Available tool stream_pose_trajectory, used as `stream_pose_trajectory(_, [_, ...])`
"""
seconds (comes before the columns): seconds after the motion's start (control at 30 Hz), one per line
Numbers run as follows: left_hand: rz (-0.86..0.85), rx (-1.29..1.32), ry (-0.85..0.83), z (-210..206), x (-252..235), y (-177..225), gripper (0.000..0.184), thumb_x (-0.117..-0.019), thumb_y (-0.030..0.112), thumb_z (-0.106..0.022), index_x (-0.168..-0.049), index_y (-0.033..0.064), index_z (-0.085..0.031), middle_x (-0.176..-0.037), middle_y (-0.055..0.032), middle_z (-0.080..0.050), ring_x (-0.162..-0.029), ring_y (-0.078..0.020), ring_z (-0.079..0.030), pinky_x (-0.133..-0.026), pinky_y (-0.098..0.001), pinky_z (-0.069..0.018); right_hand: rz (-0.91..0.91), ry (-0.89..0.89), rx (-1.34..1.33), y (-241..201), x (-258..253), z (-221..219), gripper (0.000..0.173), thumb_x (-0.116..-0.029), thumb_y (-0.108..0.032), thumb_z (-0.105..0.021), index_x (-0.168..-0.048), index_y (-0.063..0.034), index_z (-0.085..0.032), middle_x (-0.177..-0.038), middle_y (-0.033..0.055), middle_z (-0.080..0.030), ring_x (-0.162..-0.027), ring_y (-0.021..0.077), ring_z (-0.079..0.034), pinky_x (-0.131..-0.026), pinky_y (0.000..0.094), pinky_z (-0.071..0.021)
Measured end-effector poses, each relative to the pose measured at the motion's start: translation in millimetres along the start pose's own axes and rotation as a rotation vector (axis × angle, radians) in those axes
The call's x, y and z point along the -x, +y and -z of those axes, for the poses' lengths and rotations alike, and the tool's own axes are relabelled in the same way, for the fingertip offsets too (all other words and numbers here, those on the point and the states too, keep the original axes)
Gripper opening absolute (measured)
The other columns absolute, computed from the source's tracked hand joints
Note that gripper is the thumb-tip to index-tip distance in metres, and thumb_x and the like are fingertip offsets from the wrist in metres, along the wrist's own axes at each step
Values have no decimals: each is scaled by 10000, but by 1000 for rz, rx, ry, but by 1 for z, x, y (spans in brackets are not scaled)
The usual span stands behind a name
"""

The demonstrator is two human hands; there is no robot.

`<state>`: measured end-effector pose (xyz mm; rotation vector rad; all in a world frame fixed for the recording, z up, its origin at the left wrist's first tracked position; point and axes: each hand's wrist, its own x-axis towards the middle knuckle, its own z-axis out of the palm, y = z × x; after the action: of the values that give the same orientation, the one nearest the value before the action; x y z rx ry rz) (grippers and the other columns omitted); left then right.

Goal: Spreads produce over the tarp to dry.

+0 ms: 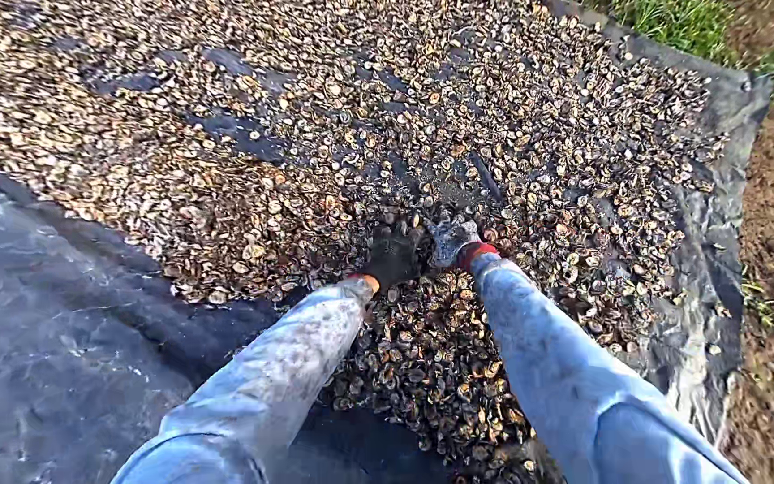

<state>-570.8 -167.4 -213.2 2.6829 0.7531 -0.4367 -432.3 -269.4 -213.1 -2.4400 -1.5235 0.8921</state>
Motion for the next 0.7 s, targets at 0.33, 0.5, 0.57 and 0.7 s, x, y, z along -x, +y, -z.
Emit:
stream_pose_trajectory(0.33, [-348, 323, -1, 28, 6, 3, 454, -926, 161, -717, -1368, 97, -633, -1191, -214, -699, -1111, -400, -666, -954, -645, -498, -418, 263, -770, 12, 128, -44, 357, -1082, -215, -503, -1349, 6, -590, -1190, 228, -669, -1029, 305, -654, -920, 482, -529])
stream_pose_trajectory(0.5, [-302, 455, 167, 51, -56, 6, 943, -860, 130, -771, -1636, 135, -236, -1646, -251, -271, -1495, -452, -313, -1173, -645, -308, -401, 587, -829, 57, 76, 19, 429, -1053, -159, -543, -1476, -106, -500, -1305, 144, -643, -1095, 208, -654, -941, 412, -548])
stream_pose_trajectory(0.57, [-306, 344, 201, 39, -63, 15, 1002, -856, 410, -792, -1646, 196, -213, -1684, -238, -177, -1534, -462, -220, -1180, -676, -267, -539, 592, -432, 68, 71, 37, 421, -1020, -263, -607, -1413, -111, -584, -1353, 192, -639, -1241, 349, -619, -1038, 602, -475])
stream_pose_trajectory(0.7, [-479, 260, 221, 0, -50, 55, 895, -884, 628, -674, -1611, 226, -342, -1677, -218, -229, -1549, -465, -159, -1202, -679, -172, -495, 415, 58, 96, 73, 1, 617, -960, -415, -632, -1528, -215, -499, -1563, 217, -455, -1466, 470, -365, -1132, 753, -241])
